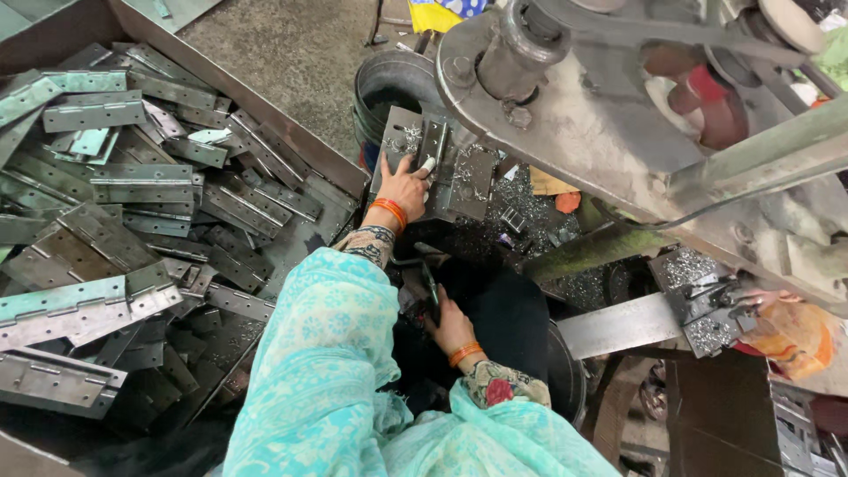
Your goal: The person operates a manual metal press machine, repeatedly picking up metal hinge components from a bin, placing them into the press, and activating the lever to process them.
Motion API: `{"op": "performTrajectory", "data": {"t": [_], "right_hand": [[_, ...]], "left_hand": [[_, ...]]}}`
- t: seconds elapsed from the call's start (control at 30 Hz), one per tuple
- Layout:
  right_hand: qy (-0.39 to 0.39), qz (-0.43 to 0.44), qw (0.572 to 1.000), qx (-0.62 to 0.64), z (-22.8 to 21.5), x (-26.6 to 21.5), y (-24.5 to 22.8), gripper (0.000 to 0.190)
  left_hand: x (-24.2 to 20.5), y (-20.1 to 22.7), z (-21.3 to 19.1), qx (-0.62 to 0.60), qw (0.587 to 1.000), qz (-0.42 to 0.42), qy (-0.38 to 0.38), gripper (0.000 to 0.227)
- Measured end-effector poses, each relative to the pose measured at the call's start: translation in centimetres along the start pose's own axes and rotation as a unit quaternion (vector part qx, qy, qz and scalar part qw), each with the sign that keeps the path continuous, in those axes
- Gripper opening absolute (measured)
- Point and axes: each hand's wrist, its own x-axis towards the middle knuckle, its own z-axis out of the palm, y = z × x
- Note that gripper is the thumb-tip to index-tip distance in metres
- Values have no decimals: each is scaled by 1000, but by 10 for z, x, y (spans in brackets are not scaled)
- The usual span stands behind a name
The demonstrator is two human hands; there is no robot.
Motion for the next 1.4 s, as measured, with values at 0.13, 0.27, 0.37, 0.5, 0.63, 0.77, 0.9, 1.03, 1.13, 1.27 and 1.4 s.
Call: {"op": "performTrajectory", "data": {"t": [0.13, 0.27, 0.37, 0.5, 0.63, 0.77, 0.9, 1.03, 1.13, 1.27, 1.4], "right_hand": [[9, -18, 1000, 2, 16, -6, 12, 82], [12, -79, 997, 3, -26, 18, -6, 82], [-58, -46, 996, -43, -60, 21, -24, 65], [-98, -41, 992, -73, -100, 44, -46, 64], [-81, -20, 994, -66, -82, 31, -44, 68], [-2, -16, 1000, 17, -35, 3, -26, 74], [46, -32, 998, 22, -2, -8, -1, 74], [12, 5, 1000, 18, 16, -7, 14, 78], [14, -9, 1000, 17, 14, -2, 13, 80], [9, -65, 998, -7, -20, 8, -3, 81], [-25, -83, 996, -23, -78, 26, -24, 66]], "left_hand": [[-15, 14, 3, 12, 999, -21, 46, 42], [-11, 35, -8, 105, 993, -54, 31, 45], [-18, 38, -7, 96, 993, -76, -4, 44], [8, 27, -25, 96, 990, -99, -17, 44], [12, 28, -26, 92, 990, -105, 14, 45], [15, 29, -22, 83, 990, -106, -46, 42], [13, 34, -15, 80, 992, -91, 33, 40], [5, 31, -9, 66, 991, -90, 74, 39], [-1, 24, -16, 37, 991, -95, 86, 35], [-17, 15, -36, -45, 987, -116, 106, 39], [-43, -29, -46, -115, 960, -181, 182, 38]]}}
